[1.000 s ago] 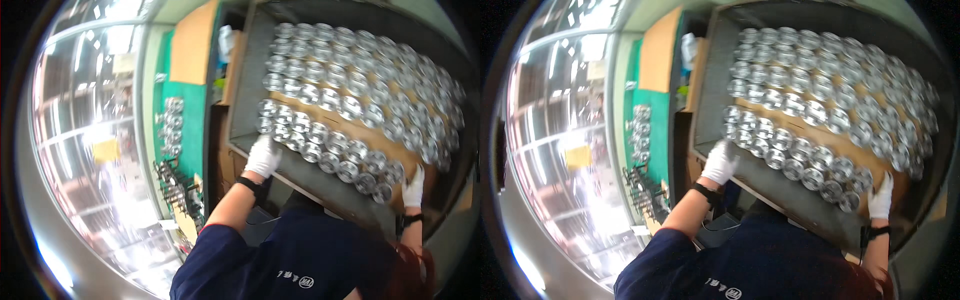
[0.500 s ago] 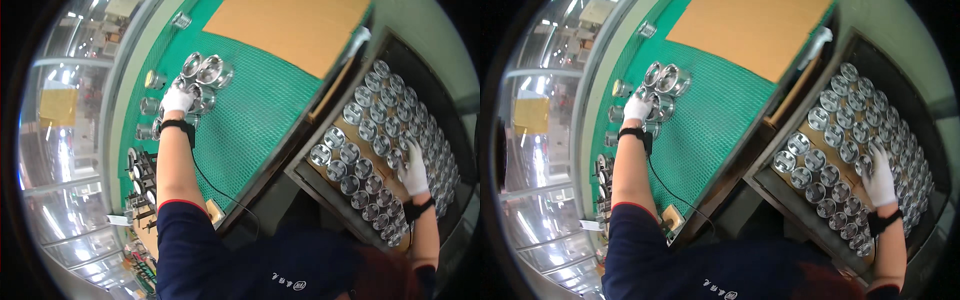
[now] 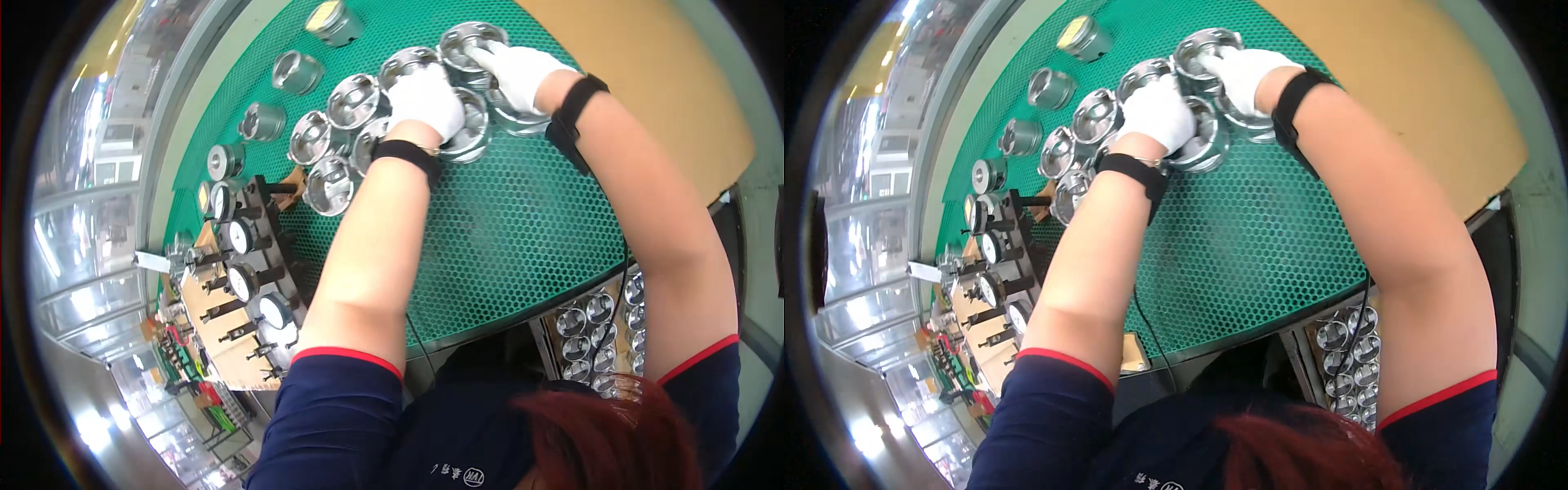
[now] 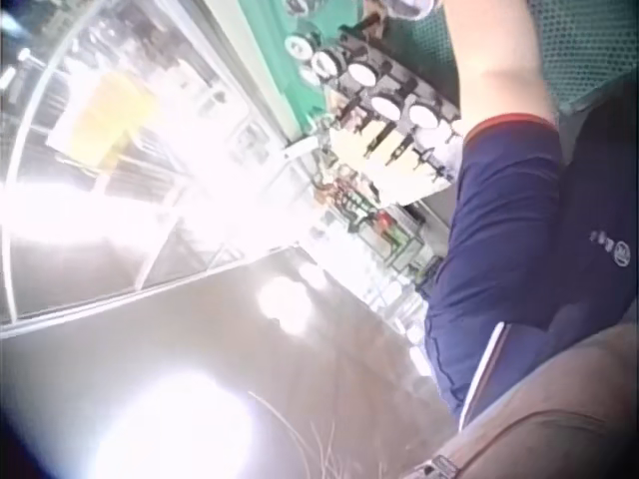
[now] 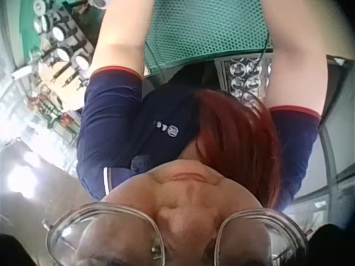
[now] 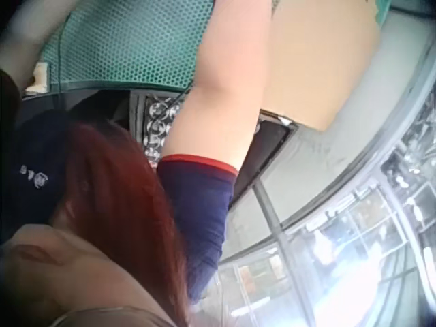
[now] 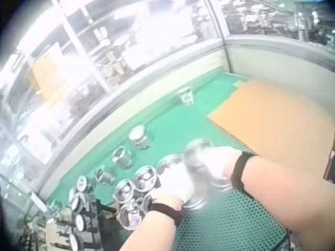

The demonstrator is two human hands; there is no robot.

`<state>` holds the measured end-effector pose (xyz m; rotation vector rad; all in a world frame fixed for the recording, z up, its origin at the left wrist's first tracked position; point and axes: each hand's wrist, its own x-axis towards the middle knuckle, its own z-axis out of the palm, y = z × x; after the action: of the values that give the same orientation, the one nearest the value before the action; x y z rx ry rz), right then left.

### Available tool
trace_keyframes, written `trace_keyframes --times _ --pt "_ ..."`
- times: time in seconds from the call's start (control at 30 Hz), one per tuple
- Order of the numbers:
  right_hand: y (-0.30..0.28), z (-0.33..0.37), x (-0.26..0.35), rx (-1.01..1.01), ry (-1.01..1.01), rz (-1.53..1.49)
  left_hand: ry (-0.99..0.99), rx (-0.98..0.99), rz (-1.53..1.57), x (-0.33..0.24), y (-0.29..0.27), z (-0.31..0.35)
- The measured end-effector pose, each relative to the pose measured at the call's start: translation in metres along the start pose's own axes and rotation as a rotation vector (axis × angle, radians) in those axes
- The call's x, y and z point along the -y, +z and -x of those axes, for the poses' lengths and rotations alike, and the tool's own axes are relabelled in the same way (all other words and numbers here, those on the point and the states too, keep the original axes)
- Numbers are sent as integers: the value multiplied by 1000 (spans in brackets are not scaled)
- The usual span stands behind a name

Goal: The person assembles engine pistons by inserting rings onto the piston body and placing them into a jig. They handle the pistons one at a time, repeating the process for multiple units. Finally, the person arranges the assembled pistons in a cardboard box.

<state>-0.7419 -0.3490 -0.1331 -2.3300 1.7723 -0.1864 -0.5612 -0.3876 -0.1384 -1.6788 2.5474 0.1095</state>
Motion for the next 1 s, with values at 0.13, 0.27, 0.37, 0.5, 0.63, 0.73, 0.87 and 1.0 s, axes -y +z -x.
trace_keyframes --times 0.13,0.27,0.37,0.5,0.63,0.73,0.87,1.0 --pt "-10 -29 -7 192 106 -43 -27 43 3 -6 -9 1" --pt "-27 17 -8 181 206 -207 -18 40 6 -4 -6 2" --pt "-43 92 -10 92 213 -314 -8 24 -26 0 0 -1" --pt "-65 256 6 -163 204 -391 39 -36 -25 2 -2 -3" --pt "-63 462 41 -293 458 -242 130 83 -7 -21 -24 7" --pt "-73 616 85 -190 857 -222 76 222 200 -18 -26 26" --pt "-28 847 147 -384 1540 -516 320 -22 -93 -31 -15 30" --pt "36 1029 213 -1047 2015 -1053 177 -46 -346 -133 -43 121"
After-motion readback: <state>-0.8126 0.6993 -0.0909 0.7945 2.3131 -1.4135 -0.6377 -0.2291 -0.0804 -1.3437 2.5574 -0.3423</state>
